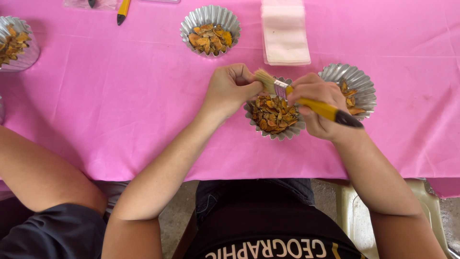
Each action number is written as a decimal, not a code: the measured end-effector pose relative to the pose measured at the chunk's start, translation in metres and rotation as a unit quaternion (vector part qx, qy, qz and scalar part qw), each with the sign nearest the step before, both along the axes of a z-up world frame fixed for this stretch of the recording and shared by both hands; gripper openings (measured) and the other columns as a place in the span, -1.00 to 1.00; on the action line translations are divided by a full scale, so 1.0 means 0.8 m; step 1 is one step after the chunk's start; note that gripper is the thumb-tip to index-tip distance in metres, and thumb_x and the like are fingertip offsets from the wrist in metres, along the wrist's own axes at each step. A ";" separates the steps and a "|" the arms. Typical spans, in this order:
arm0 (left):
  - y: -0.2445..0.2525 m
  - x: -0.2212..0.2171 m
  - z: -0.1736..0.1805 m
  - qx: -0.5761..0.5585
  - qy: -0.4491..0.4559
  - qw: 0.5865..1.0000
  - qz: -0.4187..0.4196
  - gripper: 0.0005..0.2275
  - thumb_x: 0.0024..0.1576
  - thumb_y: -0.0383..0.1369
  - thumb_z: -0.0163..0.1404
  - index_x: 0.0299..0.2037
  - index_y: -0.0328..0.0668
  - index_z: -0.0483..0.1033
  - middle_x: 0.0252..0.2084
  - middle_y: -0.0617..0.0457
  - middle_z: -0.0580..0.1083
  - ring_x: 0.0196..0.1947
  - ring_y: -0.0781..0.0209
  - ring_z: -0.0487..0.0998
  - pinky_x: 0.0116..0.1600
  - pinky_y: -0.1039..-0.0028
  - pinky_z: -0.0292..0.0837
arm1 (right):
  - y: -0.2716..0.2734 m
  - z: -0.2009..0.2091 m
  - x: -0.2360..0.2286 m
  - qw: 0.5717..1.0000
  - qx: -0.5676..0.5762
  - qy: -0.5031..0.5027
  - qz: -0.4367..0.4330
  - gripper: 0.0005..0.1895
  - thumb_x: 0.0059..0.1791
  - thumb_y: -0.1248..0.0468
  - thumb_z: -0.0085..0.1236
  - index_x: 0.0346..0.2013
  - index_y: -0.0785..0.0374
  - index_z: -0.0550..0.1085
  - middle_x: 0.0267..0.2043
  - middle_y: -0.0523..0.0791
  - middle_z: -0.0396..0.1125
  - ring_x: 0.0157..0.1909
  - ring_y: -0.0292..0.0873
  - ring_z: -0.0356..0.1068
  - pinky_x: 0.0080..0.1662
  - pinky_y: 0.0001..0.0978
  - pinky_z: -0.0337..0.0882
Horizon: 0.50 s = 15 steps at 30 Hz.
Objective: Using a paintbrush to carefully arrange and clean dried tea leaves inside small fluted metal molds on a table.
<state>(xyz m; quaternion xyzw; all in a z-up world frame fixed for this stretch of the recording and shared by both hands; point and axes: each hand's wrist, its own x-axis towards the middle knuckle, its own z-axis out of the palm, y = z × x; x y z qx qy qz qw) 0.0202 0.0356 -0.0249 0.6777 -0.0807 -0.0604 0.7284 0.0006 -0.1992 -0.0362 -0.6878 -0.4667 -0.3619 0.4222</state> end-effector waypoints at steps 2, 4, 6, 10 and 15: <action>0.002 0.003 0.001 -0.001 -0.014 1.000 0.009 -0.93 -0.04 -0.52 0.17 -0.40 -0.39 0.59 -0.52 -0.14 0.58 -0.53 0.34 0.63 -0.36 0.66 0.61 | -0.003 0.007 0.008 0.995 -0.075 0.055 -0.037 -0.52 0.19 -0.05 -0.18 -0.25 0.30 0.47 -0.48 -0.05 0.28 -0.48 0.08 0.34 -0.39 -0.15 0.40; 0.001 0.000 0.003 0.000 -0.016 1.000 0.013 -0.94 -0.04 -0.52 0.15 -0.41 -0.37 0.59 -0.52 -0.12 0.58 -0.53 0.36 0.62 -0.36 0.67 0.60 | -0.026 0.008 0.012 0.995 -0.073 0.054 -0.042 -0.51 0.18 -0.07 -0.18 -0.25 0.28 0.46 -0.49 -0.08 0.27 -0.49 0.03 0.34 -0.38 -0.20 0.39; 0.001 -0.002 0.005 0.002 -0.019 1.000 0.017 -0.96 -0.05 -0.53 0.14 -0.43 -0.35 0.59 -0.53 -0.10 0.58 -0.53 0.38 0.62 -0.36 0.69 0.60 | -0.029 0.008 0.006 0.995 -0.069 0.051 -0.047 -0.51 0.18 -0.09 -0.19 -0.26 0.27 0.46 -0.51 -0.11 0.27 -0.50 -0.02 0.33 -0.37 -0.25 0.39; 0.002 -0.004 0.010 -0.014 -0.018 1.000 0.004 -0.95 -0.04 -0.55 0.15 -0.41 -0.40 0.59 -0.53 -0.15 0.58 -0.52 0.32 0.63 -0.34 0.66 0.61 | -0.013 0.006 0.002 0.994 -0.053 0.086 -0.036 -0.48 0.14 -0.12 -0.13 -0.30 0.27 0.48 -0.53 -0.13 0.35 -0.55 -0.05 0.34 -0.41 -0.26 0.38; 0.002 -0.002 0.005 -0.016 -0.022 1.000 -0.004 -0.93 -0.02 -0.54 0.17 -0.39 -0.43 0.59 -0.51 -0.17 0.58 -0.49 0.30 0.63 -0.32 0.65 0.62 | -0.024 -0.002 0.007 0.998 -0.019 0.056 -0.005 -0.54 0.15 -0.02 -0.10 -0.29 0.33 0.47 -0.56 -0.10 0.27 -0.63 -0.10 0.21 -0.48 -0.31 0.29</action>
